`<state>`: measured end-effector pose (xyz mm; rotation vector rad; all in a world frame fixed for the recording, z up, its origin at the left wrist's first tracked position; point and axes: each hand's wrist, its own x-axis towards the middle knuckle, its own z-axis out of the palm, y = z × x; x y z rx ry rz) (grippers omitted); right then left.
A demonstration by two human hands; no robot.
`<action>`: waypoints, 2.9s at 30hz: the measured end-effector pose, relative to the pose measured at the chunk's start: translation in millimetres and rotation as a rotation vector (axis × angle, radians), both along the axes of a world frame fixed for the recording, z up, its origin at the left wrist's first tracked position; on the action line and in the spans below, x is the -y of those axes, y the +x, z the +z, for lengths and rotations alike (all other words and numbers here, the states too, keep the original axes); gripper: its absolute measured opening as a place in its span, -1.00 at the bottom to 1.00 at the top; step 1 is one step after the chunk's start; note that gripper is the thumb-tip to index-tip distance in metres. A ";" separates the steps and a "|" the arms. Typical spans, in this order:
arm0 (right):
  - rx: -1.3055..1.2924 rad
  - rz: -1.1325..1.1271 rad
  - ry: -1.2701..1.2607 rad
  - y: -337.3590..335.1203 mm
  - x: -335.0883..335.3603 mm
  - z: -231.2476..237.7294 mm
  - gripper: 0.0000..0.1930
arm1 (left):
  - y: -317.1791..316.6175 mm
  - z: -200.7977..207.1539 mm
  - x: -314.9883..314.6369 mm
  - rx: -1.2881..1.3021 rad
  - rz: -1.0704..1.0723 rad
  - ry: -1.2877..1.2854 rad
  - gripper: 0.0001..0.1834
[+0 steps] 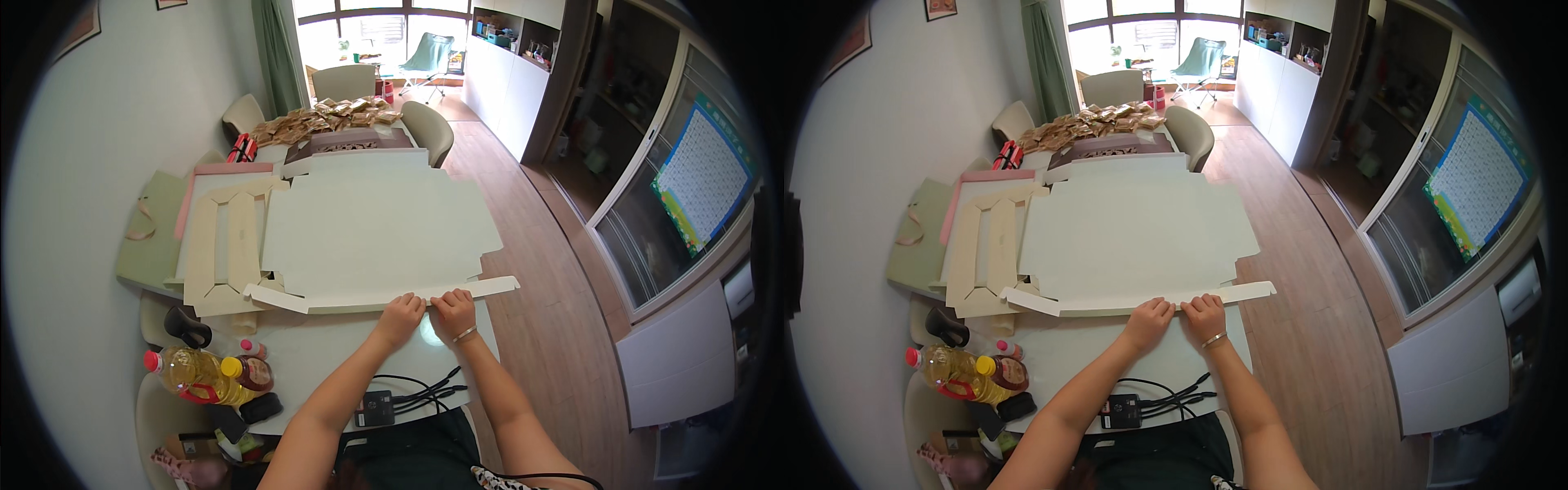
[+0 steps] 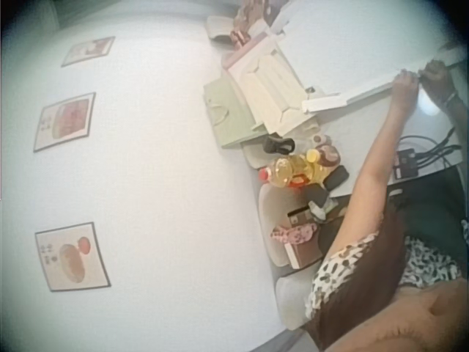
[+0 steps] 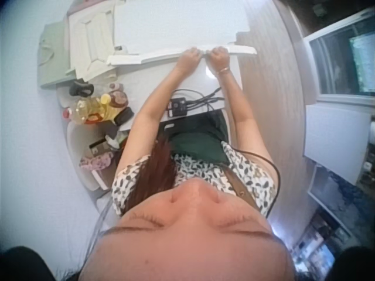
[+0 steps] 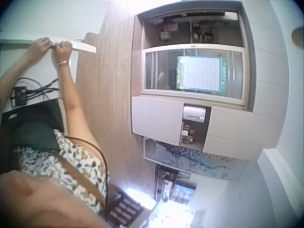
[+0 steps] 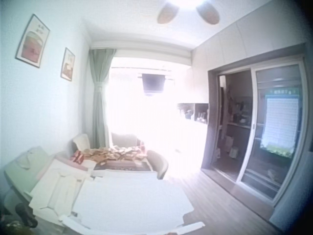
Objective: The person assembles flat cardboard boxes by folding the flaps and tucking them into slots. They handle several pre-cut cardboard pieces, folding the sides and securing the structure by hand on a white table.
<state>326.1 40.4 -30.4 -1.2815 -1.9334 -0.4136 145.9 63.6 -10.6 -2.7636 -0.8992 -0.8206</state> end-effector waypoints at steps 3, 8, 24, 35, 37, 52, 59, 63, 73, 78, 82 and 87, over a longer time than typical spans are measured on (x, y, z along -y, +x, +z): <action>0.009 -0.043 0.004 3.0 5.7 4.4 -0.91 | 2.7 -3.7 0.3 -0.006 0.012 -0.027 -0.70; 0.002 -0.104 -0.003 8.6 11.8 9.4 -0.92 | 2.0 -0.4 0.6 -0.005 0.022 -0.037 -0.72; 0.057 0.109 -0.204 44.8 -9.2 15.9 -0.91 | -38.0 11.2 -1.8 0.141 0.079 -0.014 -0.77; 0.090 0.157 -0.214 2.3 -31.1 36.3 -0.97 | -49.7 16.6 -6.6 0.284 0.248 -0.149 -0.91; 0.047 0.158 -0.208 -14.5 -34.7 32.8 -0.97 | -45.2 23.8 -9.4 0.257 0.299 -0.143 -0.92; -0.242 0.355 -0.802 9.0 -110.1 38.8 -0.86 | -60.7 51.9 -60.2 0.250 0.386 -0.249 -0.82; -0.321 0.358 -0.872 10.2 -108.9 50.3 -0.87 | -121.6 80.6 -71.3 0.009 0.345 -0.310 -0.72; -0.322 0.347 -0.788 14.2 -96.8 46.3 -0.88 | -167.0 94.1 -68.2 -0.198 0.391 -0.384 -0.73; -0.352 0.342 -0.738 9.5 -84.2 50.2 -0.93 | -181.4 80.5 -65.6 -0.279 0.545 -0.339 -0.56; -0.356 0.326 -0.727 13.6 -80.2 52.8 -0.94 | -171.3 98.1 -57.9 -0.379 0.675 -0.217 -0.46; -0.469 0.340 -0.764 16.7 -82.9 54.7 -0.93 | -174.3 100.9 -60.2 -0.297 0.656 -0.151 -0.47; -0.519 0.366 -0.783 24.7 -84.8 62.2 -0.92 | -169.8 119.0 -60.4 -0.283 0.626 -0.133 -0.48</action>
